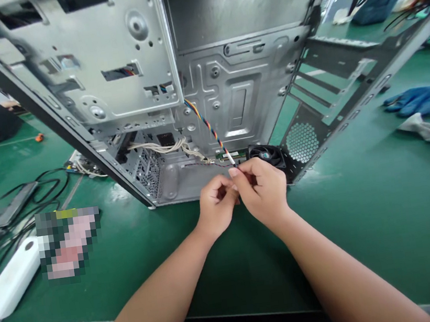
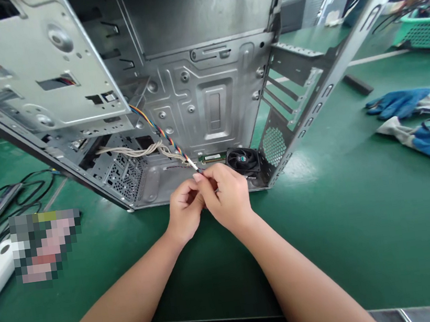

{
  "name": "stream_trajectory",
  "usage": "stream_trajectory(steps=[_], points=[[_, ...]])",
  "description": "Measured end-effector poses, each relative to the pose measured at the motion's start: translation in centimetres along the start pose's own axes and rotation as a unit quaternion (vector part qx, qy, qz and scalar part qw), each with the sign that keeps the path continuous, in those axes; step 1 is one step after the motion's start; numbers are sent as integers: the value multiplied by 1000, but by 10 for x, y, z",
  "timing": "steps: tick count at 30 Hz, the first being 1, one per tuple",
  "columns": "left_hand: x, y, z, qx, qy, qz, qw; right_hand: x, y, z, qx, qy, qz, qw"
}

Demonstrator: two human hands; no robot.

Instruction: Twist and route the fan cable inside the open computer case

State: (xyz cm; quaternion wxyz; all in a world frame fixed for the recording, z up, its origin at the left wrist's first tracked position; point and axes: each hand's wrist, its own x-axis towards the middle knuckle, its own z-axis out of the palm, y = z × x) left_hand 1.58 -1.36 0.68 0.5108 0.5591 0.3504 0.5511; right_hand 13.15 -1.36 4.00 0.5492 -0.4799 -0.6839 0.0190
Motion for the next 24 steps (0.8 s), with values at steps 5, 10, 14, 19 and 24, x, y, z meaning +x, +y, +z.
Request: stream_trajectory(steps=[5, 10, 14, 19, 24], points=[[-1, 4, 2, 81, 48, 55, 994, -1, 1, 1, -17, 20, 3, 1000], [-3, 4, 3, 22, 40, 5, 999, -2, 1, 2, -11, 5, -18, 1000], [-3, 3, 1, -5, 6, -12, 1000, -1, 1, 2, -4, 3, -28, 1000], [-1, -2, -1, -95, -38, -49, 994, -1, 1, 2, 4, -15, -23, 1000], [0, -3, -1, -106, -38, -60, 992, -1, 1, 1, 11, -12, -19, 1000]])
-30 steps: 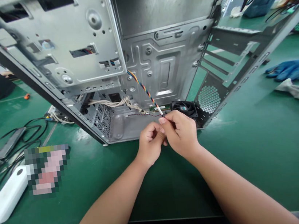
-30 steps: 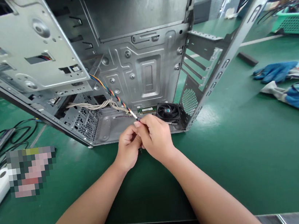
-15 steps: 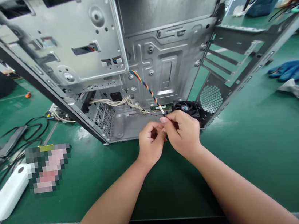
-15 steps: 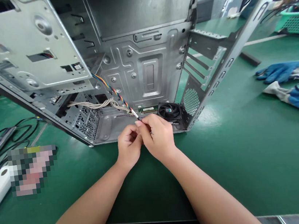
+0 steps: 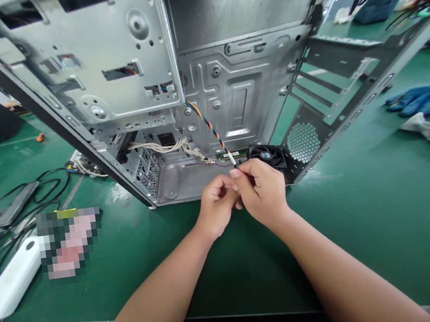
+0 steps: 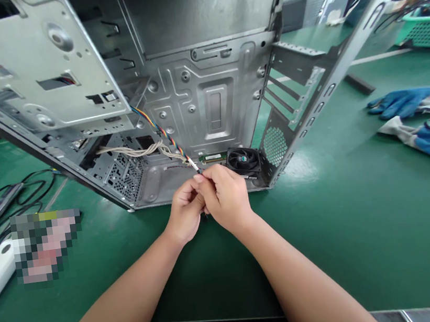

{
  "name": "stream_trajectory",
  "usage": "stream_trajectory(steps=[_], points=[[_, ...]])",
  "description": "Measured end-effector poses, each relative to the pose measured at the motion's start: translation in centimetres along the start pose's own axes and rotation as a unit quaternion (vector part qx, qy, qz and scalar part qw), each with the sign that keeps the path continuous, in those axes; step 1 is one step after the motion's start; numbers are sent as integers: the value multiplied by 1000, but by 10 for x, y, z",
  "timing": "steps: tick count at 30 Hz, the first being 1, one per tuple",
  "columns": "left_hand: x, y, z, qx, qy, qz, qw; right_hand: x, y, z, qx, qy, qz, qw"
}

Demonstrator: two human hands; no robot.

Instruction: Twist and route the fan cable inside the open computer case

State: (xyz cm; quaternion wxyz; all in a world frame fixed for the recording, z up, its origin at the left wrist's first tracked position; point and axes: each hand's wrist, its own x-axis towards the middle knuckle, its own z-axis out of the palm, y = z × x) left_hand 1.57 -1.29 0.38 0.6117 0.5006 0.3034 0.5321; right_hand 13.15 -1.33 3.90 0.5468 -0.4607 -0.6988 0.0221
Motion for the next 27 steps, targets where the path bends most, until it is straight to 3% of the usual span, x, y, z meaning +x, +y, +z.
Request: stream_trajectory(steps=[6, 11, 22, 27], points=[[-2, 6, 4, 96, 54, 50, 993, -1, 0, 1, -28, 31, -8, 999], [-3, 8, 6, 88, 81, 42, 992, -1, 1, 2, -32, 45, 5, 998], [-1, 4, 3, -36, 8, -22, 999, -2, 1, 2, -15, -2, -10, 1000], [1, 3, 3, -41, 12, -32, 999, -2, 0, 1, -17, -2, -2, 1000]])
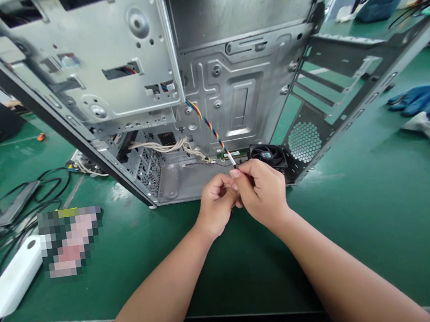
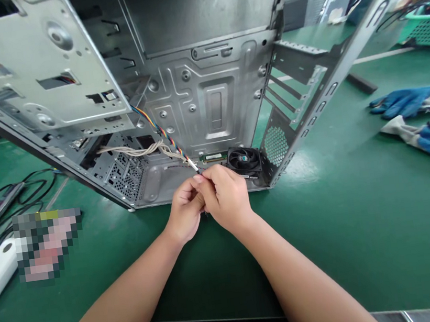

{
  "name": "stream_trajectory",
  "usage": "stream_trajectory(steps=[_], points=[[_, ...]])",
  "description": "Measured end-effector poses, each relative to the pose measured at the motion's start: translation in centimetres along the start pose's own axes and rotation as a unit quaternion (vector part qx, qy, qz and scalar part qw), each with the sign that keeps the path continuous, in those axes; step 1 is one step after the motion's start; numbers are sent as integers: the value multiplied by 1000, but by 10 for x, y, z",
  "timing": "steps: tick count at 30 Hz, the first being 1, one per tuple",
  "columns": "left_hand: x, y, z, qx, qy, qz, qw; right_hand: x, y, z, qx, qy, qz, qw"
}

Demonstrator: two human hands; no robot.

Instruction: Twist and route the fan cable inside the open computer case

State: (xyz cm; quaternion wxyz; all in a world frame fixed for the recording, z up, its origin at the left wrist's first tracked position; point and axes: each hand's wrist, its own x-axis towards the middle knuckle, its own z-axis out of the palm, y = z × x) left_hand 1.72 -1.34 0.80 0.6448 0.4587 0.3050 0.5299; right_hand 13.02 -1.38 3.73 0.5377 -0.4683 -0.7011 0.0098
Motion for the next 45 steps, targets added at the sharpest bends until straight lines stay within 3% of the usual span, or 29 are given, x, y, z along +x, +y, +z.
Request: stream_trajectory(steps=[10, 22, 30, 45], points=[[0, -1, -1, 28, 19, 44, 998, -1, 2, 1, -24, 46, -2, 999], [0, 0, -3, -56, -40, -48, 997, 0, 0, 0, 13, 2, -5, 1000], [0, 2, -1, -25, 14, -14, 999, -1, 0, 1, -1, 38, -6, 999], [1, 2, -5, -8, -20, -43, 999, -2, -4, 6, -19, 5, -7, 1000]])
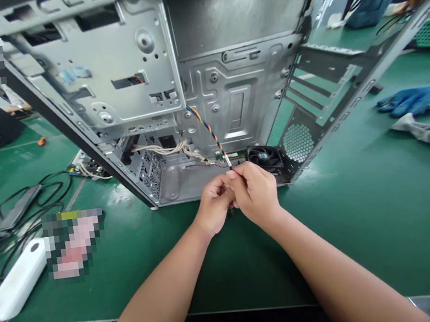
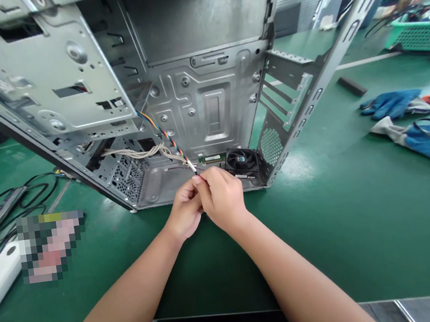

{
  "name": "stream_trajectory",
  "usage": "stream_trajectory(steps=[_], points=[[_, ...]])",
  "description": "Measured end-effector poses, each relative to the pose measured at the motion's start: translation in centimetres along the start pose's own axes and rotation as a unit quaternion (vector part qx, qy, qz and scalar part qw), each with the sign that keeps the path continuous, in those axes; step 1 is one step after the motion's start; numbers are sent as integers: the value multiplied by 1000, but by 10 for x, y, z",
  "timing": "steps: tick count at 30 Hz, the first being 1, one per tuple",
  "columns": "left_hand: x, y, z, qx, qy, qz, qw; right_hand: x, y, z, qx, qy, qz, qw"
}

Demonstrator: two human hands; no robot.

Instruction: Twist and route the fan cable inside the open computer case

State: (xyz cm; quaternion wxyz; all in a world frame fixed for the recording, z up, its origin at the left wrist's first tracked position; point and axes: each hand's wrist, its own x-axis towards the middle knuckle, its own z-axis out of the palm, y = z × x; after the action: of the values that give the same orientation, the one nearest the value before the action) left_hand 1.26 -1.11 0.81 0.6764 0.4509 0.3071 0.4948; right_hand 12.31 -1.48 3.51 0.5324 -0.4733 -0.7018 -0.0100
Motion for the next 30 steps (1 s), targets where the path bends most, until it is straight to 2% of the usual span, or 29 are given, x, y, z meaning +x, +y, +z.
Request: stream_trajectory(steps=[6, 9, 16, 22, 27, 30], points=[[1, 2, 2, 69, 55, 96, 991, 3, -6, 0, -12, 6, 18, 1000], [0, 3, 2, 79, 61, 113, 989, 5, -8, 0, -19, -5, 21, 1000], [0, 1, 1, 66, 50, 87, 993, 11, -10, -1, -46, -35, 42, 997], [1, 0, 1, 23, 30, 71, 997, 11, -7, 2, -81, -34, 25, 996], [1, -1, 0, -13, 10, 37, 999, 10, -2, 5, -50, -19, -7, 999], [2, -1, 0, 33, 24, 56, 998, 9, 1, 5, -25, -9, -15, 1000]])
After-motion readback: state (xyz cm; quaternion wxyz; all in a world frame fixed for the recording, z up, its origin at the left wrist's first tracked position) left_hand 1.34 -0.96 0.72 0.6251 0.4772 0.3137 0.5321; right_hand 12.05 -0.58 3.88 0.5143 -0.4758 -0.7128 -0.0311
